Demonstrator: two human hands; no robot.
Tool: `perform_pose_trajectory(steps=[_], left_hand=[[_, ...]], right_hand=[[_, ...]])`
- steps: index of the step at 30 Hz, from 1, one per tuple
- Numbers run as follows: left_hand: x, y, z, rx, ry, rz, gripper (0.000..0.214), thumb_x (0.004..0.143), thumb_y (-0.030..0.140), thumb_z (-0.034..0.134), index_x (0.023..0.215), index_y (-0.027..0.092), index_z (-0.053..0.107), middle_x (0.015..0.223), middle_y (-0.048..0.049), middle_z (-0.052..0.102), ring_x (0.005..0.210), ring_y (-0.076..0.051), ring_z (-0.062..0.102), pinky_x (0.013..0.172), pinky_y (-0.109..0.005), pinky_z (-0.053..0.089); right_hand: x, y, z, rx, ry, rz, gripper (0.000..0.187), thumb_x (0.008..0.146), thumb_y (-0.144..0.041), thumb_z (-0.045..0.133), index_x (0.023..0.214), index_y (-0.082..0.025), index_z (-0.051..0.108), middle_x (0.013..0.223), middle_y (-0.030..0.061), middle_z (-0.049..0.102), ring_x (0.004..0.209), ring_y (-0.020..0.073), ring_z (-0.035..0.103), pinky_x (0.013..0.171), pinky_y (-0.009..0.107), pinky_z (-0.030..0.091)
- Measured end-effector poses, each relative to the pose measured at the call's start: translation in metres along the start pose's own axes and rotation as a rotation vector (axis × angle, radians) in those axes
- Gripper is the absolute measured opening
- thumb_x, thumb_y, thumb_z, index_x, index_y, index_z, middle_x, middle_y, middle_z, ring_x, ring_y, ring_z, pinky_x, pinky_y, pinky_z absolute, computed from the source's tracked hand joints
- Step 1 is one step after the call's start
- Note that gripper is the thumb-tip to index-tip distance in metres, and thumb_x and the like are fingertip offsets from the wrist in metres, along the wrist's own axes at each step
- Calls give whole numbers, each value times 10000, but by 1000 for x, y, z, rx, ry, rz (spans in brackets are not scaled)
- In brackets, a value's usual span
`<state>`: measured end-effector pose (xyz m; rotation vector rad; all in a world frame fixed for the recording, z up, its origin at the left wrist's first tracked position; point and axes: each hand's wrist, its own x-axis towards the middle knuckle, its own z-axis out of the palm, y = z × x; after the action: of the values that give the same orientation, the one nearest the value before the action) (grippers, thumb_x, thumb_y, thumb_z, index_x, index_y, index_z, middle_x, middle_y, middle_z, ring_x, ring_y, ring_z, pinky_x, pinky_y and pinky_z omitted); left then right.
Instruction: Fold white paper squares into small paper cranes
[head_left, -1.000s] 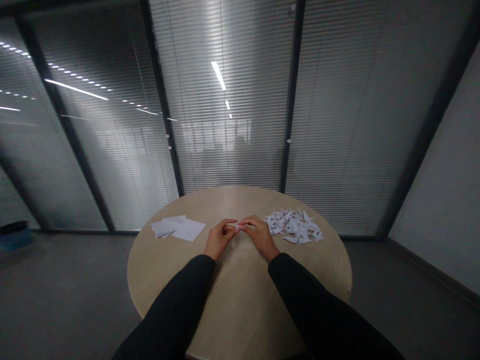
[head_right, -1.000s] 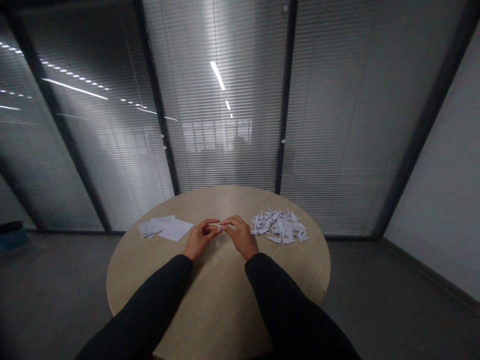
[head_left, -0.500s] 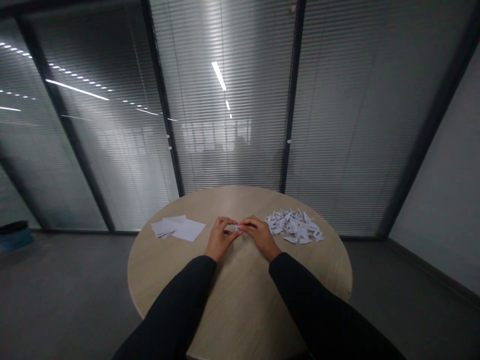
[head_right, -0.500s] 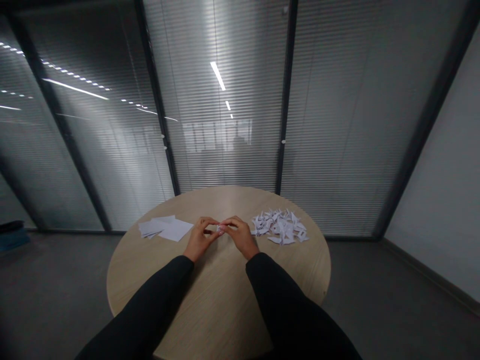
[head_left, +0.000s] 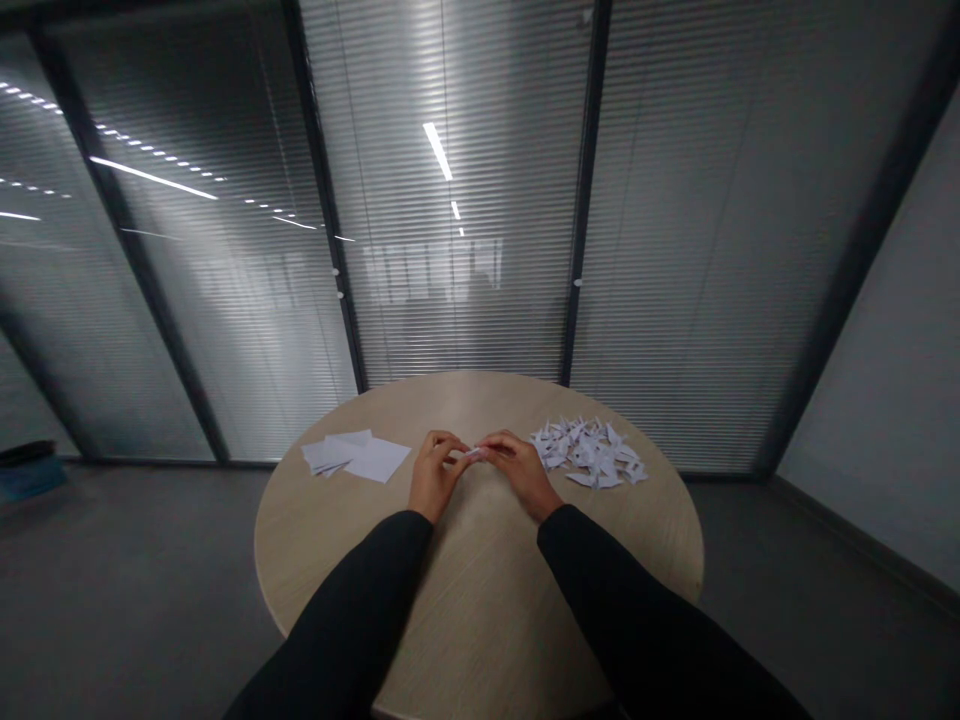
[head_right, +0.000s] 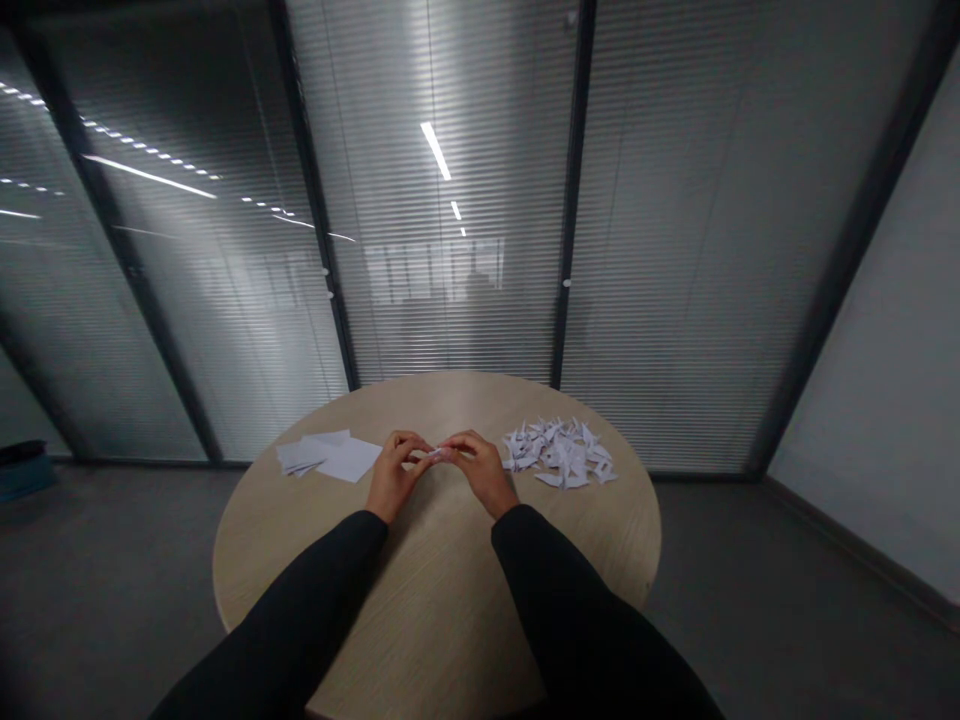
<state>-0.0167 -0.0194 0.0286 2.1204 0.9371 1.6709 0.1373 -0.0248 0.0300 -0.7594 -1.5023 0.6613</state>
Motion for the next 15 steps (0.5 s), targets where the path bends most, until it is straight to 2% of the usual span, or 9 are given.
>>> perform_pose_trajectory(steps=[4, 7, 12, 15], left_hand=[[0, -1, -1, 33, 22, 38, 157, 741, 331, 636, 766, 176, 645, 853, -38, 503, 780, -137, 540, 614, -231, 503], [0, -2, -4, 84, 6, 52, 149, 761, 317, 612, 754, 172, 641, 872, -50, 516, 800, -148, 549, 639, -242, 492], [0, 0, -8, 189, -56, 72, 126, 816, 277, 532, 793, 188, 619, 929, -63, 563, 863, -168, 566, 777, -300, 462], [0, 2, -8, 183, -104, 74, 129, 831, 283, 502, 844, 194, 594, 963, -70, 598, 924, -182, 569, 838, -324, 441]], right_hand=[[0, 0, 0, -27, -9, -28, 259, 713, -438, 646, 745, -181, 653, 790, 37, 617, 773, 168, 598, 738, 299, 478], [0, -2, -1, -133, -24, -86, 232, 747, -413, 625, 756, -183, 656, 798, 41, 614, 790, 170, 590, 752, 302, 465], [-1, -6, -3, -381, -73, -235, 151, 814, -341, 570, 801, -216, 654, 829, 46, 612, 850, 193, 555, 801, 339, 427], [-2, -11, -4, -442, -76, -284, 136, 838, -310, 537, 828, -226, 645, 841, 49, 609, 864, 204, 540, 805, 353, 418]])
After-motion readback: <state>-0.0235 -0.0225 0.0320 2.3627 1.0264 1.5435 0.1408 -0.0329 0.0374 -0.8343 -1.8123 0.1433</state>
